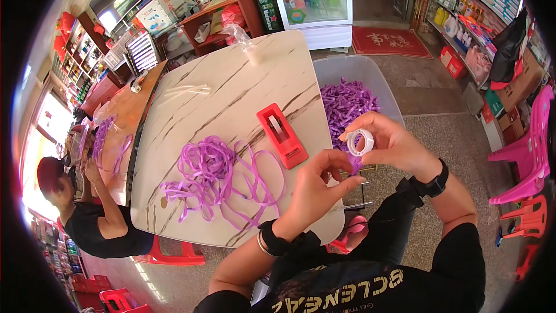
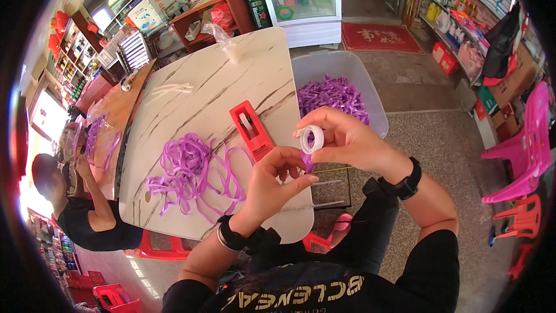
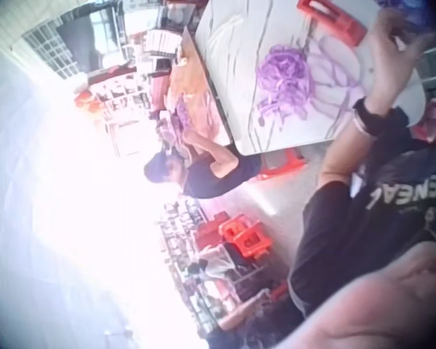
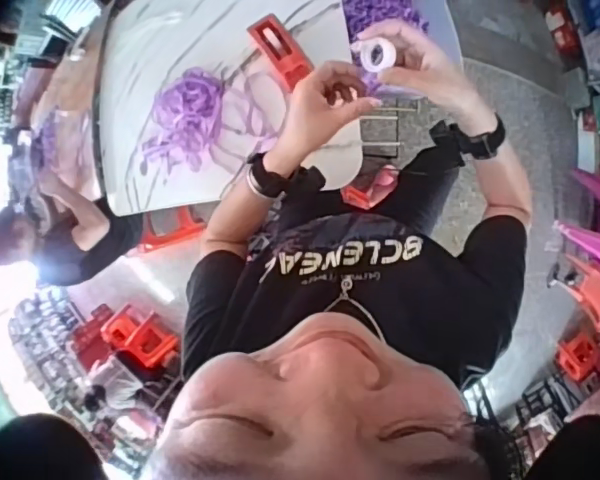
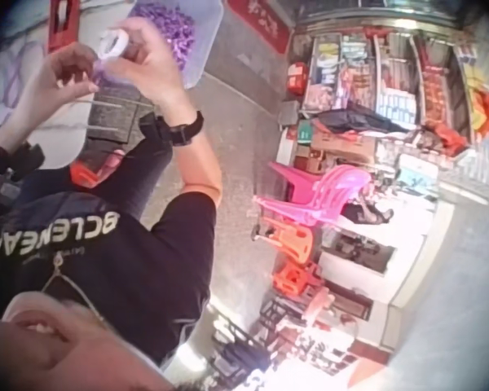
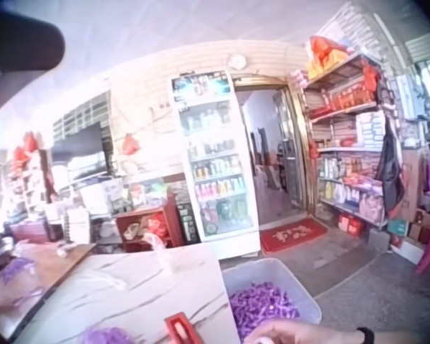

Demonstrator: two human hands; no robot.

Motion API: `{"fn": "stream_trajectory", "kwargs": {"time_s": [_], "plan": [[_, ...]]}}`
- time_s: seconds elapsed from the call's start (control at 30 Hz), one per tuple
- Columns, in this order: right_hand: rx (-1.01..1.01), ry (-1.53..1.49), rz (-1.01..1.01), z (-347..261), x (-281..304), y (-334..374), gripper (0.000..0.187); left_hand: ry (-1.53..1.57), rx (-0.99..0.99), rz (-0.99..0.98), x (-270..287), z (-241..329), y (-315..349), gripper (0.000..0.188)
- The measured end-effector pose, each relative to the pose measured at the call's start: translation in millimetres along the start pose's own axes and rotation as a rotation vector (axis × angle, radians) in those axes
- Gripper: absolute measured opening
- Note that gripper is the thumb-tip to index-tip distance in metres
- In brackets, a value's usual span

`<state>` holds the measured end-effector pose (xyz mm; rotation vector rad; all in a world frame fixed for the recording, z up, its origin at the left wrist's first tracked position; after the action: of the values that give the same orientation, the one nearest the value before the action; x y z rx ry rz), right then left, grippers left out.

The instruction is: Stretching and measuring purple plastic loops against markings on a workspace table.

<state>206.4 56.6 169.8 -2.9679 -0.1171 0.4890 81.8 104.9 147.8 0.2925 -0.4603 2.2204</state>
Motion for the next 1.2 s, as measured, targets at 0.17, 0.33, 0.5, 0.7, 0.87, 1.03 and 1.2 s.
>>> {"fn": "stream_trajectory", "kwargs": {"time_s": [0.17, 0.33, 0.5, 0.7, 0.87, 1.03, 1.2], "plan": [[0.059, 0.046, 0.019, 4, -4, 0, 0.041, -0.055, 0.052, 0.026, 3, -3, 8, 0.013], [0.024, 0.106, 0.068, 6, -3, -1, 0.040, 0.069, 0.071, 0.017, 6, -10, 12, 0.007], [0.033, 0.080, 0.073, 8, -2, -4, 0.043, 0.203, 0.141, -0.049, 5, -25, 12, 0.005], [0.009, 0.067, 0.133, 9, 3, -10, 0.040, 0.227, 0.166, -0.073, 8, -33, 11, 0.008], [0.004, 0.127, 0.241, 8, 34, -28, 0.034, 0.113, 0.200, -0.112, 14, -40, 13, 0.003], [-0.001, 0.234, 0.176, 16, 86, -82, 0.036, 0.359, 0.285, -0.120, 20, -58, 25, 0.005], [0.011, 0.551, 0.226, 9, 125, -176, 0.029, 0.498, 0.406, -0.039, 38, -79, 31, 0.006]]}}
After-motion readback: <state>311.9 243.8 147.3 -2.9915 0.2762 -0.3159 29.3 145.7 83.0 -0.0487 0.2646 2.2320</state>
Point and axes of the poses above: each hand's wrist, its own y-axis away from the middle knuckle, its own x-axis out of the back of the hand, z = x × y, the point moved 6 cm from there along -y, towards the middle knuckle, and after that the axes turned 13 degrees about -y, right-handed, at the moved point
